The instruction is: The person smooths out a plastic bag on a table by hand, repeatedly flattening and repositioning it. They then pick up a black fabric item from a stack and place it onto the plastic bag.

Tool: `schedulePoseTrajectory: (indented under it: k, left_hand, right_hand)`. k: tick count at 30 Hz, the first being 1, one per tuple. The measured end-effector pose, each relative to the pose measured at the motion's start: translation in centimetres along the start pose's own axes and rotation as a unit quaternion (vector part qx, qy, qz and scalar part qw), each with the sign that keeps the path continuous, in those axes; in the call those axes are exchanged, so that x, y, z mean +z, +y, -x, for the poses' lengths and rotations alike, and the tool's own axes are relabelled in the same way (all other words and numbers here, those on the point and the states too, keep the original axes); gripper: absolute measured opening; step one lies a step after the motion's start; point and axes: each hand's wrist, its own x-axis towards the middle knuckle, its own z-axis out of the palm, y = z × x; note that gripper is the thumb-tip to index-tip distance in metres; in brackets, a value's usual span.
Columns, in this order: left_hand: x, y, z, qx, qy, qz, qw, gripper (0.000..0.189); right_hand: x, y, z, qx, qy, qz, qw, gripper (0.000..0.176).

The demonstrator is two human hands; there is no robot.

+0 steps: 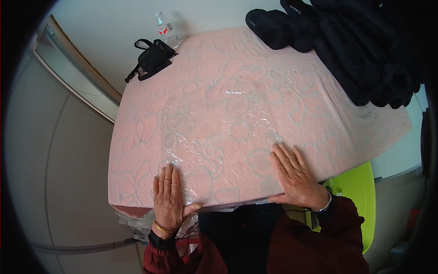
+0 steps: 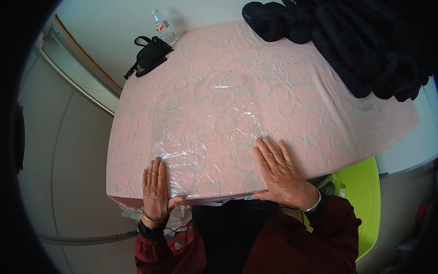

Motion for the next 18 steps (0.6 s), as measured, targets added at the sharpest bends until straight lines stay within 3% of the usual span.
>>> schedulePoseTrajectory:
  k: [6, 14, 18]
  left_hand:
    - [0.7, 0.2, 0.6, 0.007, 0.027, -0.008, 1.0, 0.113]
    - [2.3, 2.0, 4.9, 0.004, 0.066, -0.022, 0.998, 0.107]
    - [2.1, 2.3, 5.5, 0.013, 0.07, 0.01, 0.997, 0.106]
  right_hand:
    - [0.3, -0.2, 0.6, -0.001, 0.031, 0.023, 0.999, 0.114]
    - [0.0, -2.9, 5.1, 0.001, 0.006, 0.086, 0.996, 0.108]
    - [-0.4, -3.8, 5.3, 0.036, 0.025, 0.016, 0.999, 0.1]
